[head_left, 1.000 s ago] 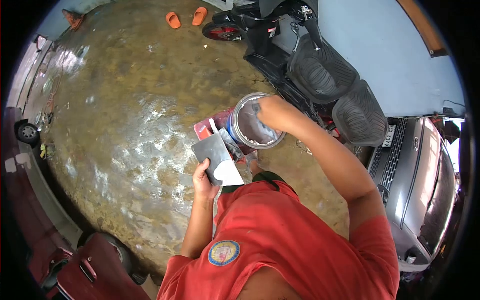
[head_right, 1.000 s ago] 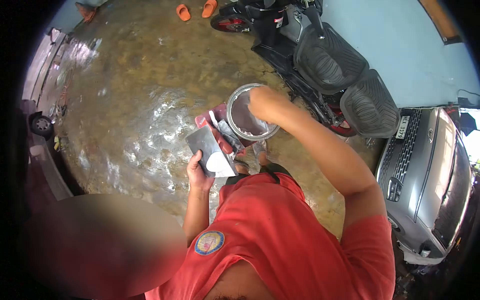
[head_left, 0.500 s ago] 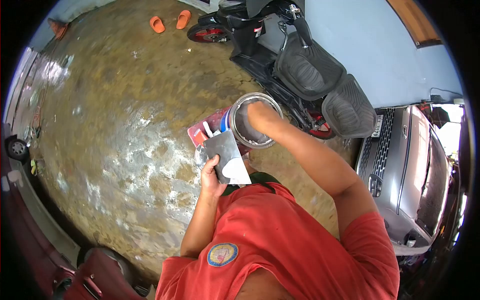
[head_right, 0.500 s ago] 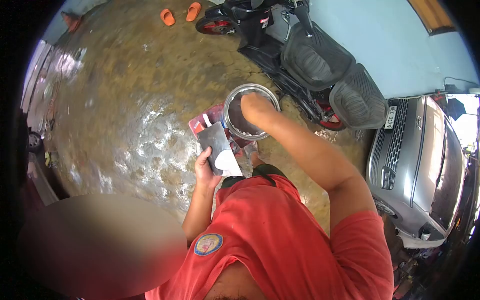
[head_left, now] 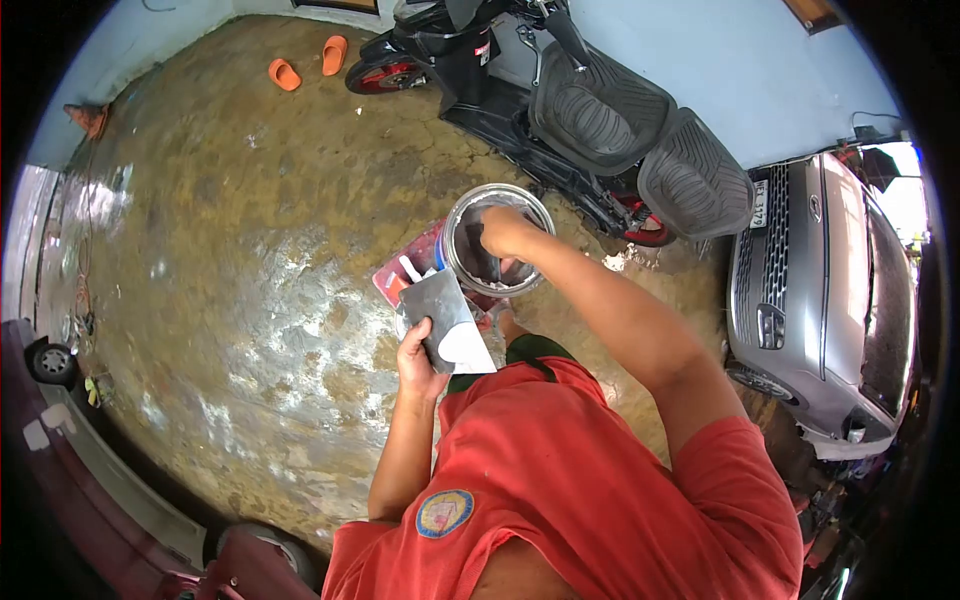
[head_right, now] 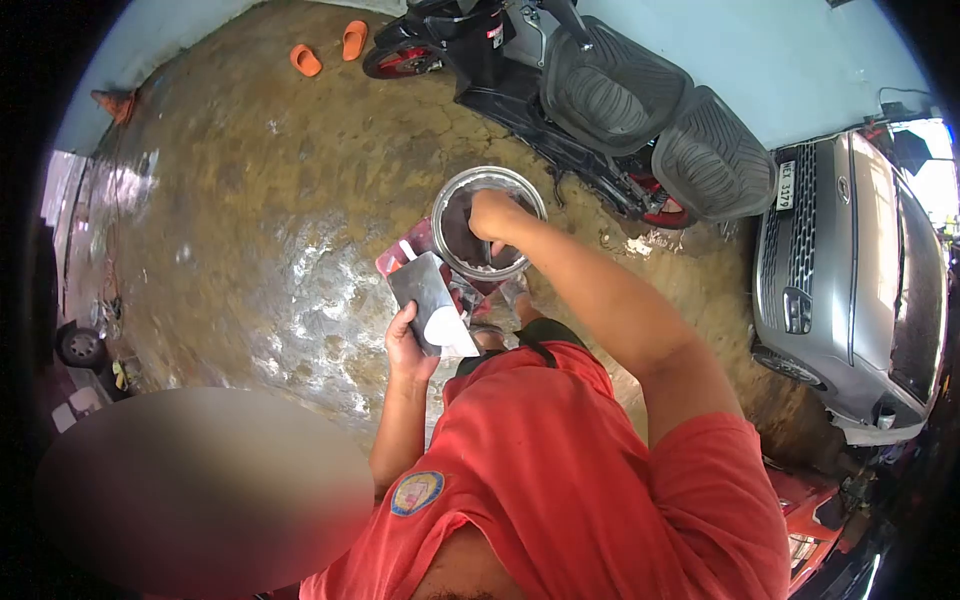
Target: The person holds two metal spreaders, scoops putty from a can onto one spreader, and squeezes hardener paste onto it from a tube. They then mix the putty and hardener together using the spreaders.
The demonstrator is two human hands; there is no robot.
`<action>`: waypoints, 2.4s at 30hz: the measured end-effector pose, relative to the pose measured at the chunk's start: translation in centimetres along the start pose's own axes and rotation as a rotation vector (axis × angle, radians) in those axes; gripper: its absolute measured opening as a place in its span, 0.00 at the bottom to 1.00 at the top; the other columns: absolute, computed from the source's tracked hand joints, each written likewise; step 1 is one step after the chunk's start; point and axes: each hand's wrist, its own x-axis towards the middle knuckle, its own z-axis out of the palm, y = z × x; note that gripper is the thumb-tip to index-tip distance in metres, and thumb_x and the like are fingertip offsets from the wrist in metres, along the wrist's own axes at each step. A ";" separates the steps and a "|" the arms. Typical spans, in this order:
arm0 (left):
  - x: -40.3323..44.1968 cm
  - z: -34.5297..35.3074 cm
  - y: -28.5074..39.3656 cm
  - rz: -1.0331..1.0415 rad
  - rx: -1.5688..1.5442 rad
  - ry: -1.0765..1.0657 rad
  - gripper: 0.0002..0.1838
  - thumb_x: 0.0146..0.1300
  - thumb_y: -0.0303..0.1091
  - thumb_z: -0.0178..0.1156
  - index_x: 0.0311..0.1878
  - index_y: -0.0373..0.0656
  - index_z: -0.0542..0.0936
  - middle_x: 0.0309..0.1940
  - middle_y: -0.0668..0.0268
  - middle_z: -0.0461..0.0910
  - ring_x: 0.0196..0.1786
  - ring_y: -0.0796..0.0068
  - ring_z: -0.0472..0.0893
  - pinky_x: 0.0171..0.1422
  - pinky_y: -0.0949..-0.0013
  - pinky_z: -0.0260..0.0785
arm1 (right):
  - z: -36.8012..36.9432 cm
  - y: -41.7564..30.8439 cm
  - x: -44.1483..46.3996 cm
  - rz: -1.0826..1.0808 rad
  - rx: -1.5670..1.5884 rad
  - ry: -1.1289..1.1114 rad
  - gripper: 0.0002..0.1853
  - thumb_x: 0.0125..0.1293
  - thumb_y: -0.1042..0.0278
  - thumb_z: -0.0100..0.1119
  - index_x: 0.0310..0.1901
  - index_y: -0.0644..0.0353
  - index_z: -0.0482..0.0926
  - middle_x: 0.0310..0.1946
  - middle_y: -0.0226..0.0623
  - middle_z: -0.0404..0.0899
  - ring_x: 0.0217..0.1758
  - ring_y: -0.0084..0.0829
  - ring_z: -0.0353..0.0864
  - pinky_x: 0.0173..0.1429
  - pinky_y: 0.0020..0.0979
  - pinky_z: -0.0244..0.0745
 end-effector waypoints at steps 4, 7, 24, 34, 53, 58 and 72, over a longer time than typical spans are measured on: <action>0.2 -0.4 0.0 -0.007 0.007 0.000 0.24 0.65 0.37 0.61 0.63 0.40 0.75 0.53 0.61 0.83 0.55 0.61 0.83 0.64 0.58 0.74 | 0.7 0.5 -0.2 0.019 0.359 0.062 0.14 0.61 0.81 0.52 0.46 0.83 0.76 0.45 0.67 0.81 0.38 0.57 0.88 0.33 0.46 0.88; -0.1 -0.1 0.2 0.018 0.002 0.002 0.25 0.65 0.39 0.62 0.63 0.39 0.75 0.53 0.61 0.83 0.55 0.61 0.83 0.64 0.58 0.74 | -1.1 0.1 -1.8 0.062 0.486 -0.029 0.26 0.63 0.80 0.51 0.63 0.78 0.66 0.47 0.59 0.80 0.41 0.47 0.86 0.34 0.46 0.89; 0.5 6.7 3.7 0.297 0.439 0.208 0.23 0.74 0.42 0.54 0.64 0.33 0.72 0.54 0.56 0.80 0.54 0.67 0.82 0.58 0.65 0.75 | -16.0 -5.1 -23.8 -0.218 0.228 0.317 0.15 0.65 0.69 0.58 0.51 0.67 0.78 0.30 0.29 0.80 0.29 0.19 0.78 0.29 0.25 0.75; 5.3 13.7 1.1 0.351 0.444 0.013 0.39 0.75 0.58 0.49 0.71 0.27 0.66 0.71 0.53 0.69 0.71 0.63 0.69 0.78 0.64 0.54 | -18.4 -10.0 -32.2 -0.404 -0.045 0.367 0.16 0.65 0.67 0.59 0.51 0.67 0.78 0.30 0.25 0.78 0.30 0.18 0.75 0.35 0.24 0.72; -9.6 19.9 -3.0 0.676 -0.098 0.175 0.22 0.77 0.46 0.51 0.63 0.38 0.69 0.54 0.55 0.79 0.56 0.59 0.83 0.60 0.51 0.78 | -17.5 -6.5 -28.7 -1.458 -0.743 0.430 0.19 0.47 0.87 0.64 0.39 0.64 0.67 0.58 0.52 0.76 0.58 0.53 0.79 0.58 0.43 0.79; -13.5 19.7 -6.8 0.803 -0.147 0.214 0.23 0.78 0.46 0.49 0.64 0.39 0.68 0.56 0.54 0.78 0.56 0.58 0.82 0.60 0.50 0.79 | -12.0 -3.5 -21.8 -1.830 -0.322 0.119 0.27 0.49 0.84 0.69 0.51 0.62 0.67 0.63 0.55 0.69 0.66 0.58 0.73 0.69 0.48 0.70; -22.5 12.6 -13.5 0.926 -0.288 0.378 0.23 0.76 0.43 0.53 0.66 0.40 0.68 0.56 0.58 0.78 0.56 0.65 0.81 0.59 0.58 0.79 | 4.3 1.3 -24.0 -1.917 -0.088 -0.233 0.33 0.58 0.77 0.68 0.66 0.45 0.71 0.68 0.52 0.62 0.72 0.63 0.63 0.74 0.55 0.64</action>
